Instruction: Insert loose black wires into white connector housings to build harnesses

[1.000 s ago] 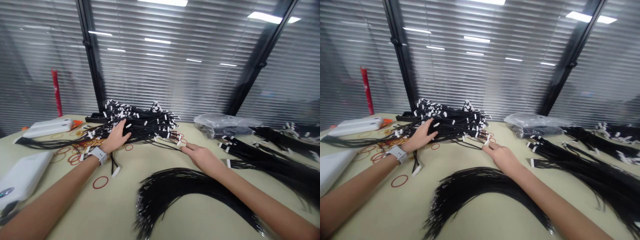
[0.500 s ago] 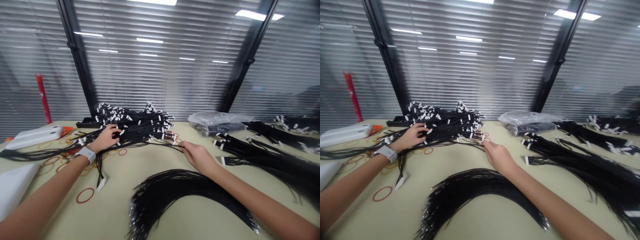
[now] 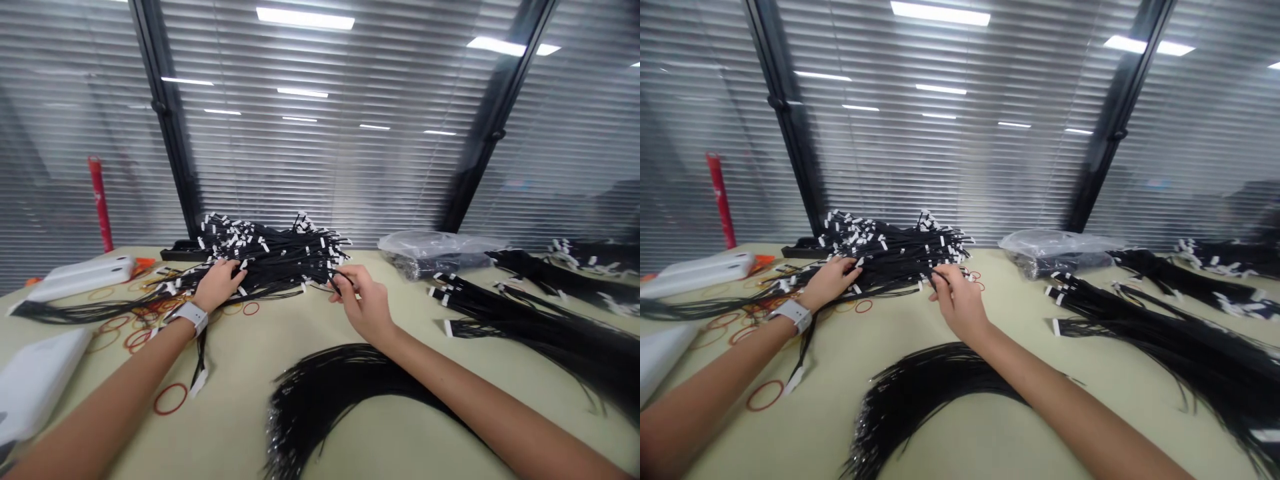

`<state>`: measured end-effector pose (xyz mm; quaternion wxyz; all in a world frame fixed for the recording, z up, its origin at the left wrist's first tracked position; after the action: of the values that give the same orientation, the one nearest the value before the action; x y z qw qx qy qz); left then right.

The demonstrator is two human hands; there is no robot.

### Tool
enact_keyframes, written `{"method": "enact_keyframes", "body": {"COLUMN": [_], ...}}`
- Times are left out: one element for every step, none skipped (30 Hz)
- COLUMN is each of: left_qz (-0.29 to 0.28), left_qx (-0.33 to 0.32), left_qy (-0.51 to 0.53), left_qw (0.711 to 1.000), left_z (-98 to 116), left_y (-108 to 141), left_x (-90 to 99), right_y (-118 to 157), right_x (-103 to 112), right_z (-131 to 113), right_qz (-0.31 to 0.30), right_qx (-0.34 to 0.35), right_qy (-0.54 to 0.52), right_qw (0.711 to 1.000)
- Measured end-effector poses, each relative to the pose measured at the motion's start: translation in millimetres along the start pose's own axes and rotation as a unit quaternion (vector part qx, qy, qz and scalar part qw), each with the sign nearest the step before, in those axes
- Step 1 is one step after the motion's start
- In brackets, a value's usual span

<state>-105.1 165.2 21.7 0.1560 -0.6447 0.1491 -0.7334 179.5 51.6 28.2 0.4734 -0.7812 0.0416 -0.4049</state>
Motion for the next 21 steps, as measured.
{"method": "enact_keyframes", "body": {"left_qz": [-0.002,-0.005,-0.007,-0.009,-0.011,-0.014,-0.017,-0.021,-0.023,-0.023,-0.019,-0.013,-0.007,-0.003,-0.003,-0.006,-0.01,-0.015,-0.019,-0.022,-0.023], "left_qx": [0.004,0.008,0.012,0.018,0.025,0.032,0.04,0.05,0.062,0.079,0.1,0.123,0.145,0.165,0.18,0.191,0.199,0.206,0.212,0.217,0.223], "left_qy": [-0.002,-0.004,-0.005,-0.005,-0.004,-0.002,0.001,0.004,0.007,0.011,0.015,0.019,0.025,0.033,0.043,0.057,0.073,0.092,0.113,0.136,0.16], "left_qw": [1.0,1.0,1.0,1.0,1.0,0.999,0.999,0.999,0.998,0.997,0.995,0.992,0.989,0.986,0.983,0.98,0.977,0.974,0.971,0.966,0.961], "left_z": [0,0,0,1,2,3,5,7,9,12,15,17,20,23,25,27,28,29,30,30,29], "left_y": [-1,-2,-3,-3,-2,-1,0,1,2,3,3,3,2,0,-3,-6,-10,-13,-17,-20,-23], "left_x": [0.9,2.2,3.7,5.2,6.3,6.8,6.7,5.8,4.4,2.7,0.8,-1.1,-2.6,-3.7,-4.3,-4.3,-3.6,-2.2,-0.1,2.7,6.2], "right_y": [1,2,4,6,8,9,9,9,8,8,7,7,8,9,12,15,19,23,26,29,31], "right_x": [0,-1,-2,-4,-6,-9,-12,-15,-18,-21,-23,-25,-26,-26,-26,-25,-24,-23,-22,-21,-21], "right_z": [-3,-4,-5,-4,-4,-2,-2,-1,-2,-3,-6,-10,-15,-21,-26,-31,-34,-36,-36,-35,-32], "right_qz": [-0.001,-0.008,-0.02,-0.036,-0.054,-0.074,-0.093,-0.111,-0.129,-0.147,-0.166,-0.188,-0.211,-0.234,-0.255,-0.273,-0.286,-0.296,-0.303,-0.309,-0.312], "right_qx": [0.006,0.013,0.021,0.029,0.036,0.043,0.048,0.053,0.059,0.069,0.086,0.111,0.142,0.177,0.211,0.239,0.258,0.268,0.271,0.265,0.251], "right_qy": [0.0,0.003,0.01,0.019,0.032,0.046,0.062,0.078,0.093,0.105,0.114,0.12,0.122,0.122,0.121,0.121,0.123,0.126,0.129,0.132,0.134], "right_qw": [1.0,1.0,1.0,0.999,0.997,0.995,0.993,0.989,0.986,0.981,0.976,0.968,0.959,0.948,0.936,0.924,0.914,0.908,0.905,0.904,0.907]}}
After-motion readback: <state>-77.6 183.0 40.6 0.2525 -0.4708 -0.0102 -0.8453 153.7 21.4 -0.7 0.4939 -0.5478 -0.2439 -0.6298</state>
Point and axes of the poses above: each hand's wrist, its own y-axis away from the middle knuckle, its own x-axis out of the back of the hand, z = x × y, the point moved 1 cm from there along -y, towards the middle knuckle, and after that the axes turned 11 degrees about x, right-handed, at the moved point
